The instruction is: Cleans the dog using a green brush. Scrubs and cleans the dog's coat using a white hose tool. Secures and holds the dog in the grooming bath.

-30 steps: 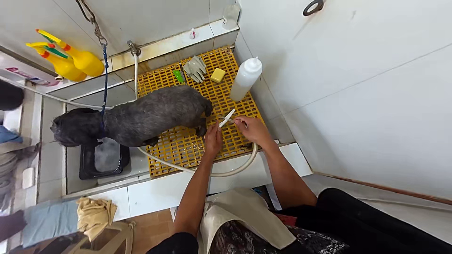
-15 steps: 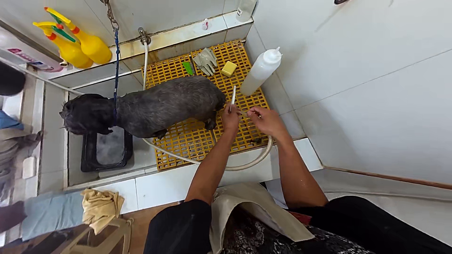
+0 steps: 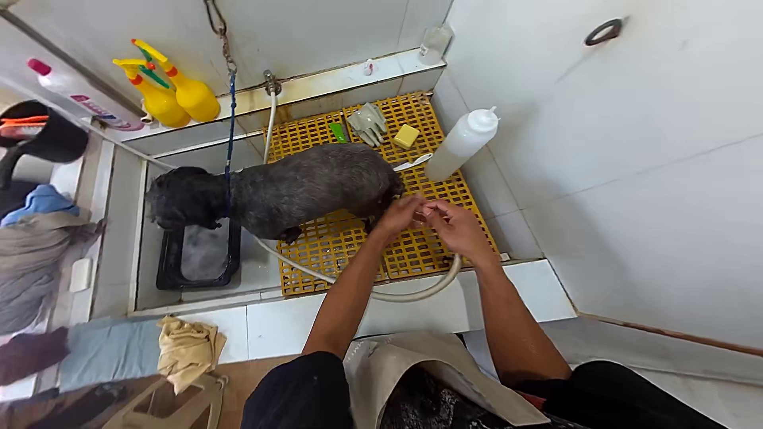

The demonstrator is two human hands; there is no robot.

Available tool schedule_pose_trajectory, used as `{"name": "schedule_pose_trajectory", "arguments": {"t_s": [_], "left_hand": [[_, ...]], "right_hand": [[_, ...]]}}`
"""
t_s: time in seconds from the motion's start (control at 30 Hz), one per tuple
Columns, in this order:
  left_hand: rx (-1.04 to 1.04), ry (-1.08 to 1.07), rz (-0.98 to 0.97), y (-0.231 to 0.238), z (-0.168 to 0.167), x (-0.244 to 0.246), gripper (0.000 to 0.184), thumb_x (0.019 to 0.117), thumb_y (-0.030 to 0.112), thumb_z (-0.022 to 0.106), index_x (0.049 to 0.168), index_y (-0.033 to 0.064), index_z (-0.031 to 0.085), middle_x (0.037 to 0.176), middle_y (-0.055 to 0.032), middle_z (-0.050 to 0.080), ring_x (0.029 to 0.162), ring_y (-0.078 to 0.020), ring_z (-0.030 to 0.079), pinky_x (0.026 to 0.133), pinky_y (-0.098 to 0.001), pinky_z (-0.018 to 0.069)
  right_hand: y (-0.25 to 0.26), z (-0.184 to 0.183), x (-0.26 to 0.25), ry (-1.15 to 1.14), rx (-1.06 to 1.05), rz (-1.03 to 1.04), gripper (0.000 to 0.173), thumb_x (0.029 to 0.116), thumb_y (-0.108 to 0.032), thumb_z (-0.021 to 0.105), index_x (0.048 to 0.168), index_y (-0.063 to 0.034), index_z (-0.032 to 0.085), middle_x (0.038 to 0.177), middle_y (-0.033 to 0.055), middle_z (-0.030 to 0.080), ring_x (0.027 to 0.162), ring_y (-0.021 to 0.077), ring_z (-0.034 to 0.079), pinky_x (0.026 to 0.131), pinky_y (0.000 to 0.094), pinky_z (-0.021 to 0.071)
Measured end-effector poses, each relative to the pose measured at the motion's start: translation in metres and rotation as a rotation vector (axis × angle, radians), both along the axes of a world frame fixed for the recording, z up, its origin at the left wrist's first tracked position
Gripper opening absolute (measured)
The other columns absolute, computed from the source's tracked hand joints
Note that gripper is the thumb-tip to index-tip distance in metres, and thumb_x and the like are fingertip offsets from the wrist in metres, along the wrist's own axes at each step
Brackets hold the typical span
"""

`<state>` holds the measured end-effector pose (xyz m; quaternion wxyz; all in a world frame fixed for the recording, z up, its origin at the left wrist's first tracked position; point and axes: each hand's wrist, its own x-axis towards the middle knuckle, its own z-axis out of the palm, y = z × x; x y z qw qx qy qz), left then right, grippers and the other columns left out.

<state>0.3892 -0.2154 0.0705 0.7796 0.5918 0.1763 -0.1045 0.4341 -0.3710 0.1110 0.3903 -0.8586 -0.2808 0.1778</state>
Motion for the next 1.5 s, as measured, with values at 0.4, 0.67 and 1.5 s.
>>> {"name": "schedule_pose_trajectory", "arguments": {"t_s": [0.4, 0.67, 1.5], "left_hand": [[1.531, -0.293, 0.698, 0.195, 0.106, -0.182, 0.029, 0.1043, 0.02, 0.051, 0.119, 0.0048, 0.07, 0.112, -0.013, 0.071, 0.11, -0.029, 0.065, 0.096, -0.0468, 0.0517], [1.515, -0.109, 0.591, 0.348, 0.161, -0.256, 0.046, 0.1082, 0.034, 0.041, 0.129, 0.0015, 0.065, 0.125, -0.0193, 0.068, 0.12, -0.0326, 0.064, 0.106, -0.052, 0.0488], [2.012, 0.307, -1.135, -0.012, 0.025, 0.057, 0.035, 0.101, 0.015, 0.057, 0.124, -0.0108, 0.061, 0.131, -0.0283, 0.06, 0.122, -0.0438, 0.058, 0.106, -0.067, 0.0379]], "right_hand": [[0.149, 0.131, -0.074, -0.386, 0.104, 0.525, 0.02, 0.1065, -0.024, 0.055, 0.111, -0.0126, 0.072, 0.079, 0.0082, 0.068, 0.065, 0.0251, 0.066, 0.059, 0.0493, 0.0537], [0.212, 0.147, -0.127, -0.4, 0.126, 0.521, 0.019, 0.1058, -0.022, 0.056, 0.11, -0.0117, 0.071, 0.081, 0.0071, 0.069, 0.07, 0.0224, 0.067, 0.065, 0.0462, 0.0546], [-0.073, 0.026, -0.066, 0.304, 0.292, -0.256, 0.024, 0.109, -0.016, 0.047, 0.122, -0.008, 0.065, 0.084, 0.0035, 0.067, 0.052, 0.0087, 0.05, 0.047, 0.0247, 0.0431]]}}
